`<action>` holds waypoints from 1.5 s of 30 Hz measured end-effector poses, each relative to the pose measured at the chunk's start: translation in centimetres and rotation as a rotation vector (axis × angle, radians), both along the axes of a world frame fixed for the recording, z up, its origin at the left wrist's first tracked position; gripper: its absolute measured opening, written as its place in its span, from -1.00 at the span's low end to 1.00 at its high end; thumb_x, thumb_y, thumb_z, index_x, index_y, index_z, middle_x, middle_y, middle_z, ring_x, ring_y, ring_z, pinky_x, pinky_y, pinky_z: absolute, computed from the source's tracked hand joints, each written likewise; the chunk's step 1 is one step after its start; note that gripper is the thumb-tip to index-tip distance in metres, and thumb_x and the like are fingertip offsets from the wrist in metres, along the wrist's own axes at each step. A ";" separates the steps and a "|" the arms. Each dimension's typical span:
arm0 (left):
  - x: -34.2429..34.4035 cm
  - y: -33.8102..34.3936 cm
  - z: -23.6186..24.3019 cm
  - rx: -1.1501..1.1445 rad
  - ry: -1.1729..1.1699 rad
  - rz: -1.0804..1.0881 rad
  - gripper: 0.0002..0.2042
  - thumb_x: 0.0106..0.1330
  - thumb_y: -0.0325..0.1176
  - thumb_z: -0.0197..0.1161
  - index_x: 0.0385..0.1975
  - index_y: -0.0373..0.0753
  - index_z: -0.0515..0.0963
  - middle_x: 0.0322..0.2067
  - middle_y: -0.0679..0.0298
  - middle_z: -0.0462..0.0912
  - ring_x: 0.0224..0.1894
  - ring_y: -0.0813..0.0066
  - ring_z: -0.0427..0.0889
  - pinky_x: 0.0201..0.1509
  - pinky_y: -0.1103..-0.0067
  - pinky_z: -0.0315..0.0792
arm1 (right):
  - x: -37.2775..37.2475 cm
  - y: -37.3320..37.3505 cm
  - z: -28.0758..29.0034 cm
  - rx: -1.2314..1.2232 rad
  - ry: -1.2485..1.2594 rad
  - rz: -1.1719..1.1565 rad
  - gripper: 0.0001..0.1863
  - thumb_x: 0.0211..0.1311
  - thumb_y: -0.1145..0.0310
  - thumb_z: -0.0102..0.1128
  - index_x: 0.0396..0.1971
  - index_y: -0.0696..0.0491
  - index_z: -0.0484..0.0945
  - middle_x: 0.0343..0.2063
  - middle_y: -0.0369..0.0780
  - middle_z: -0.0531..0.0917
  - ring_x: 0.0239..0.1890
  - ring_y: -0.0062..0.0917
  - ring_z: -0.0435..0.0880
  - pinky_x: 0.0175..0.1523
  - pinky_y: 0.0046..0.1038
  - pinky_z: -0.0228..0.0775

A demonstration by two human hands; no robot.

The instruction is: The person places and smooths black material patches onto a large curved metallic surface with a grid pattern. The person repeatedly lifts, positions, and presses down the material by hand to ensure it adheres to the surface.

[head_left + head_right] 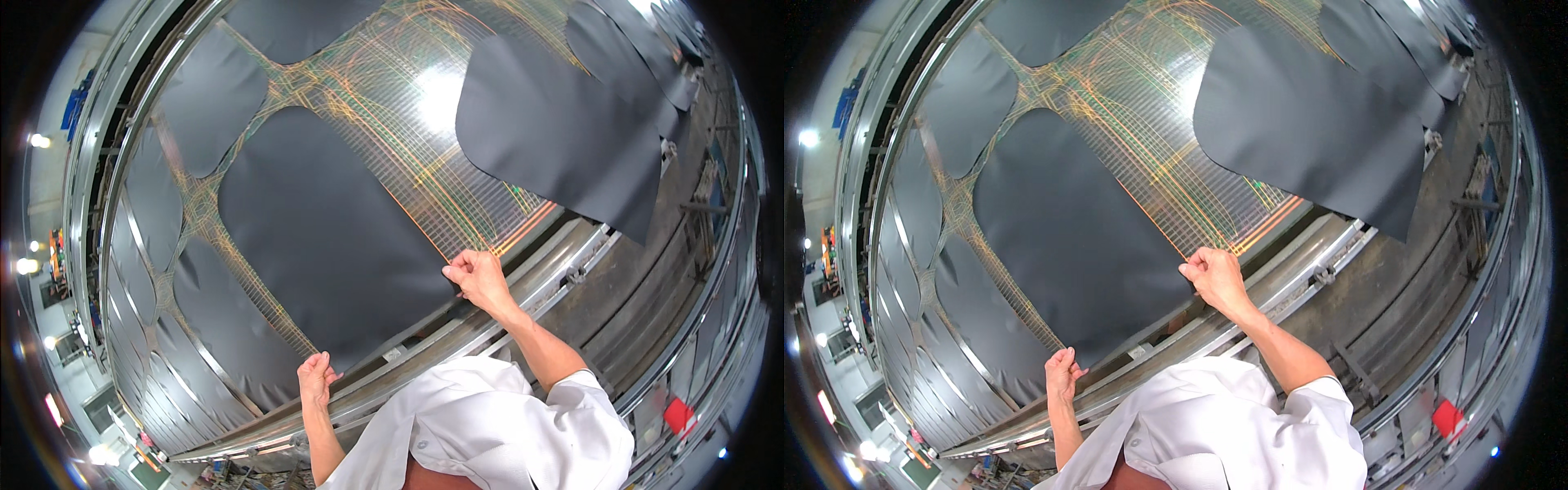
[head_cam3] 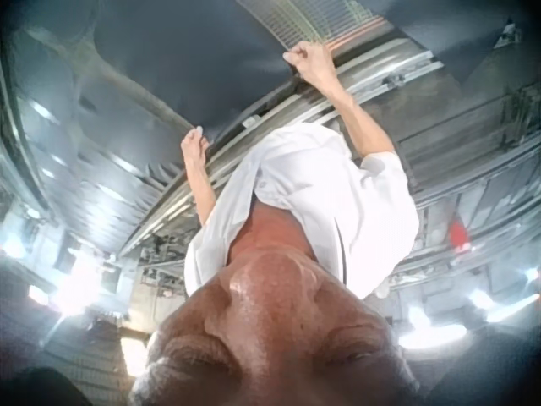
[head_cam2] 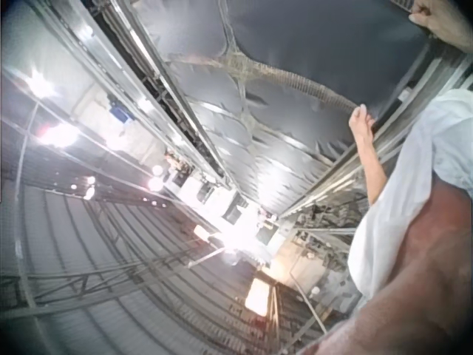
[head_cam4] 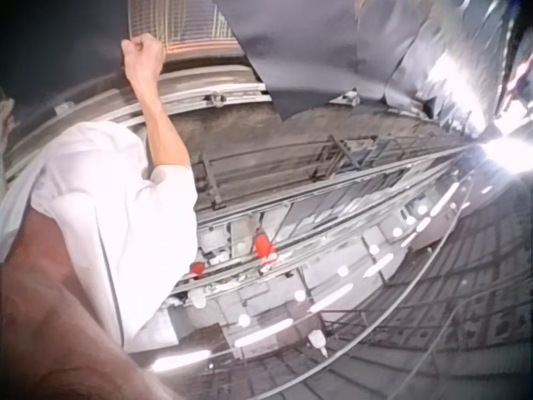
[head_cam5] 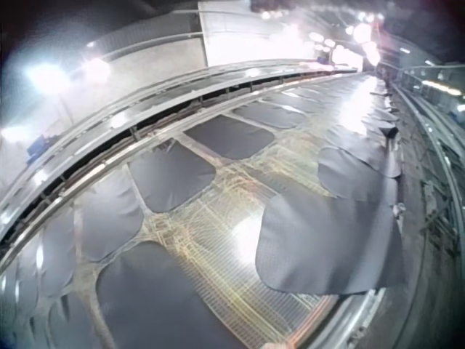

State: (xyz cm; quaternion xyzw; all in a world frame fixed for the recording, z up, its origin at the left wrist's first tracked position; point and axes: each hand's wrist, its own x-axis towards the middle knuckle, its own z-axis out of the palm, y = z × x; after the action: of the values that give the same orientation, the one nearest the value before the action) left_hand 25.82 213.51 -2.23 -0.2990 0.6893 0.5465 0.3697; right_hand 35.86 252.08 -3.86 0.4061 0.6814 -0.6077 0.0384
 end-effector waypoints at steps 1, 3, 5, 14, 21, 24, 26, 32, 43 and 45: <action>0.1 0.1 0.2 -0.003 -0.006 0.002 -0.86 0.30 -0.32 0.30 -0.43 -0.22 0.53 -0.67 0.46 0.46 -0.69 0.72 0.45 -0.53 0.63 0.59 | -0.1 -0.2 0.4 -0.037 -0.011 -0.069 -0.81 0.09 0.39 0.31 -0.58 0.20 0.57 -0.77 -0.25 0.51 -0.74 -0.59 0.49 -0.55 -0.47 0.36; 0.2 -0.1 0.0 0.018 -0.010 -0.009 -0.85 0.30 -0.32 0.30 -0.41 -0.24 0.54 -0.66 0.43 0.48 -0.68 0.69 0.47 -0.48 0.58 0.63 | 0.0 -0.2 0.2 -0.008 -0.001 -0.074 -0.80 0.10 0.38 0.31 -0.58 0.19 0.57 -0.79 -0.26 0.50 -0.74 -0.59 0.51 -0.54 -0.47 0.37; 0.1 -0.6 -0.2 0.027 -0.006 -0.019 -0.85 0.30 -0.31 0.30 -0.41 -0.25 0.55 -0.66 0.41 0.50 -0.68 0.68 0.49 -0.45 0.55 0.65 | -0.2 -0.3 0.5 -0.008 -0.010 -0.088 -0.80 0.10 0.38 0.31 -0.59 0.19 0.57 -0.82 -0.29 0.48 -0.74 -0.58 0.54 -0.53 -0.47 0.38; 0.3 -0.7 -0.8 -0.005 0.017 -0.017 -0.86 0.29 -0.32 0.31 -0.42 -0.23 0.55 -0.68 0.42 0.48 -0.70 0.69 0.47 -0.47 0.54 0.65 | -0.3 0.2 0.9 -0.122 -0.033 -0.114 -0.79 0.14 0.38 0.31 -0.55 0.21 0.56 -0.73 -0.32 0.52 -0.69 -0.71 0.51 -0.57 -0.56 0.50; 0.7 -0.5 -0.8 0.010 0.007 0.017 -0.86 0.27 -0.34 0.32 -0.45 -0.23 0.54 -0.66 0.42 0.50 -0.66 0.68 0.48 -0.45 0.58 0.61 | -0.6 0.0 1.2 -0.174 -0.077 -0.148 -0.77 0.14 0.38 0.33 -0.56 0.21 0.54 -0.65 -0.33 0.54 -0.64 -0.74 0.51 -0.57 -0.58 0.53; 0.2 0.0 0.0 0.018 0.036 0.020 -0.85 0.27 -0.35 0.32 -0.50 -0.21 0.52 -0.67 0.45 0.44 -0.66 0.72 0.39 -0.51 0.64 0.51 | -0.7 0.0 1.2 -0.207 -0.068 -0.141 -0.76 0.15 0.37 0.33 -0.56 0.21 0.52 -0.60 -0.31 0.55 -0.61 -0.73 0.52 -0.56 -0.57 0.54; 0.3 -0.4 -0.1 0.020 0.044 0.020 -0.84 0.25 -0.34 0.33 -0.51 -0.21 0.52 -0.66 0.46 0.43 -0.65 0.74 0.37 -0.52 0.66 0.48 | -0.7 -0.2 1.0 -0.177 -0.060 -0.129 -0.77 0.14 0.38 0.34 -0.54 0.21 0.52 -0.63 -0.32 0.54 -0.62 -0.73 0.51 -0.56 -0.58 0.55; 0.4 -0.6 0.0 0.012 0.017 0.047 -0.82 0.21 -0.31 0.37 -0.51 -0.24 0.56 -0.62 0.43 0.50 -0.61 0.73 0.44 -0.47 0.66 0.51 | -0.4 -0.2 0.2 -0.176 -0.077 -0.099 -0.82 0.13 0.44 0.33 -0.51 0.20 0.51 -0.67 -0.34 0.52 -0.65 -0.72 0.51 -0.60 -0.56 0.56; 0.5 -1.1 -0.5 0.038 -0.039 0.056 -0.86 0.20 -0.38 0.37 -0.45 -0.32 0.61 -0.54 0.32 0.62 -0.54 0.61 0.59 -0.43 0.63 0.53 | -0.6 0.2 1.1 -0.213 -0.085 -0.117 -0.83 0.12 0.47 0.33 -0.50 0.25 0.54 -0.67 -0.31 0.53 -0.64 -0.73 0.49 -0.56 -0.54 0.58; 0.4 -1.2 -0.5 0.038 -0.047 0.063 -0.86 0.20 -0.39 0.37 -0.45 -0.33 0.61 -0.54 0.32 0.63 -0.54 0.61 0.59 -0.43 0.64 0.53 | -0.6 0.2 1.1 -0.203 -0.097 -0.115 -0.83 0.11 0.48 0.33 -0.50 0.26 0.54 -0.67 -0.32 0.52 -0.63 -0.73 0.48 -0.56 -0.53 0.59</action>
State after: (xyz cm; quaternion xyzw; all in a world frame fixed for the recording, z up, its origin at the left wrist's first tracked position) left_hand 26.21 212.35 -2.78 -0.3261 0.6602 0.5638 0.3741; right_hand 35.30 252.27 -2.73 0.4673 0.5893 -0.6545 0.0776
